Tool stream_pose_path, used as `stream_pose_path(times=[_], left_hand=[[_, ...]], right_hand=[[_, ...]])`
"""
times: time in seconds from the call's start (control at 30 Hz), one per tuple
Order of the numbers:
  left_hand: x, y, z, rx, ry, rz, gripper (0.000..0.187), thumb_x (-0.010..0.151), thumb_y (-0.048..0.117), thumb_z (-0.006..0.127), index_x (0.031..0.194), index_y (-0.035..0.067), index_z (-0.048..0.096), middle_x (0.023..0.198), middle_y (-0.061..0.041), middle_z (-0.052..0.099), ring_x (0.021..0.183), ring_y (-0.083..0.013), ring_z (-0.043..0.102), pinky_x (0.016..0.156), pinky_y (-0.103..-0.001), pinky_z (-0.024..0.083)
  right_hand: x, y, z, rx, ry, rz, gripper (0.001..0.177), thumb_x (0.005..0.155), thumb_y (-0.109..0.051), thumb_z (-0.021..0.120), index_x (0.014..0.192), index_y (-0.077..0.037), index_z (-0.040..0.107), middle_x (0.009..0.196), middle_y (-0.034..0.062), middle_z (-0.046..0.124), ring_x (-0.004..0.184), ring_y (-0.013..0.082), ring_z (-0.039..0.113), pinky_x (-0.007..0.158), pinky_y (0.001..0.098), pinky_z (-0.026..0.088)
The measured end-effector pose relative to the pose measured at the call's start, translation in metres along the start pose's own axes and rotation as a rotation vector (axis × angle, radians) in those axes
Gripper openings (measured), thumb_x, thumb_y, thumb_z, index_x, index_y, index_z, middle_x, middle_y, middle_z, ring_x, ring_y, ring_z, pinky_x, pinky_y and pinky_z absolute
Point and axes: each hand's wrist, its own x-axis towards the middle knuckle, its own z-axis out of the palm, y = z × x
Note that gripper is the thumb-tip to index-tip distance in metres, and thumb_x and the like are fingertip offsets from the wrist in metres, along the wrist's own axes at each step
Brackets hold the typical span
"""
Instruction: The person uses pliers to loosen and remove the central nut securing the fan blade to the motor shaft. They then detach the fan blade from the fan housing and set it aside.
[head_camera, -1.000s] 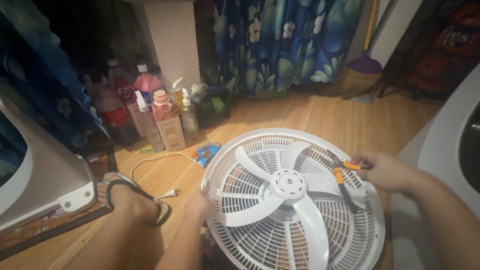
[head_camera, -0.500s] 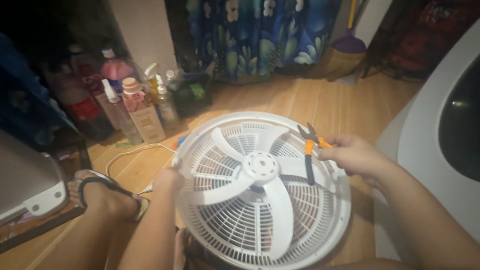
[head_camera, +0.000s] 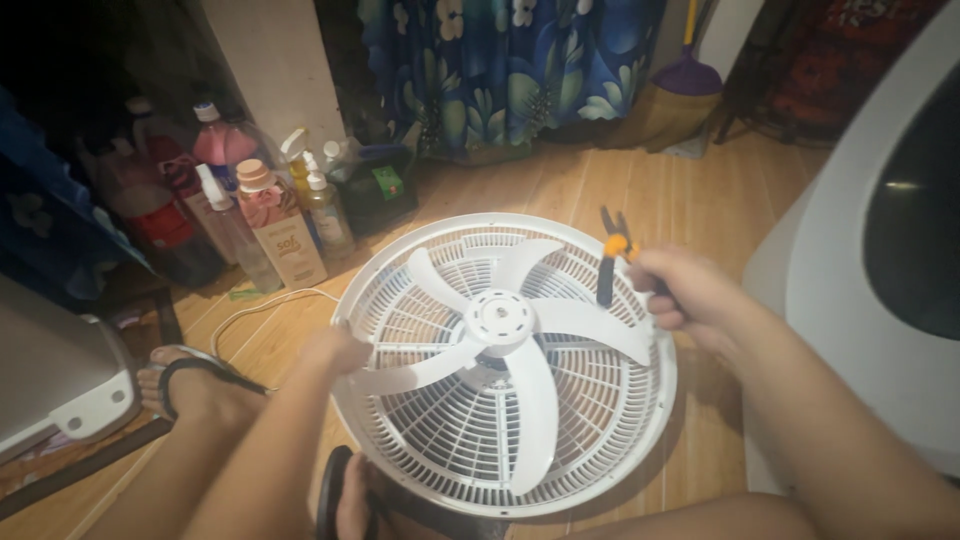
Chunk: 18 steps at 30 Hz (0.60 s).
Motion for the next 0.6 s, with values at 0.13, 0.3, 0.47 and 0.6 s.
stream_pose_path(times=[0.13,0.3,0.47,0.6], left_hand=[[-0.038,0.055,-0.048,-0.316,0.137,0.183,0.056,0.086,0.034,0.074,0.135,0.01,0.066,0.122,-0.019,0.072,0.111,-0.03,0.072,0.098,-0.038,0.054],[-0.085,0.12,-0.045,-0.632,0.108,0.334,0.038,0.087,0.026,0.069,0.123,0.016,0.076,0.105,-0.015,0.08,0.093,-0.0246,0.078,0.089,-0.036,0.058],[-0.096,0.142,0.008,-0.572,0.236,0.375,0.032,0.083,0.024,0.073,0.113,0.015,0.08,0.103,-0.018,0.076,0.095,-0.0326,0.073,0.09,-0.04,0.056],[-0.09,0.154,0.037,-0.673,0.384,0.421,0.028,0.084,0.026,0.073,0.107,0.012,0.08,0.105,-0.017,0.075,0.1,-0.0333,0.072,0.094,-0.041,0.054]], right_hand=[[0.001,0.007,0.017,0.162,0.039,0.027,0.037,0.084,-0.055,0.064,0.097,-0.021,0.059,0.069,-0.005,0.043,0.046,0.0026,0.025,0.036,0.0199,0.013],[0.001,0.042,0.057,-0.26,0.073,-0.127,0.064,0.069,-0.05,0.082,0.113,-0.007,0.068,0.094,0.0047,0.068,0.078,0.0113,0.059,0.063,0.0244,0.045],[0.018,0.047,0.081,-0.985,0.013,-0.161,0.093,0.053,-0.04,0.089,0.134,-0.008,0.057,0.121,0.0139,0.07,0.111,0.0267,0.071,0.094,0.0366,0.056],[0.028,0.045,0.093,-1.262,0.031,-0.022,0.088,0.053,-0.04,0.087,0.132,-0.013,0.06,0.122,0.0131,0.071,0.113,0.0285,0.069,0.096,0.0377,0.054]])
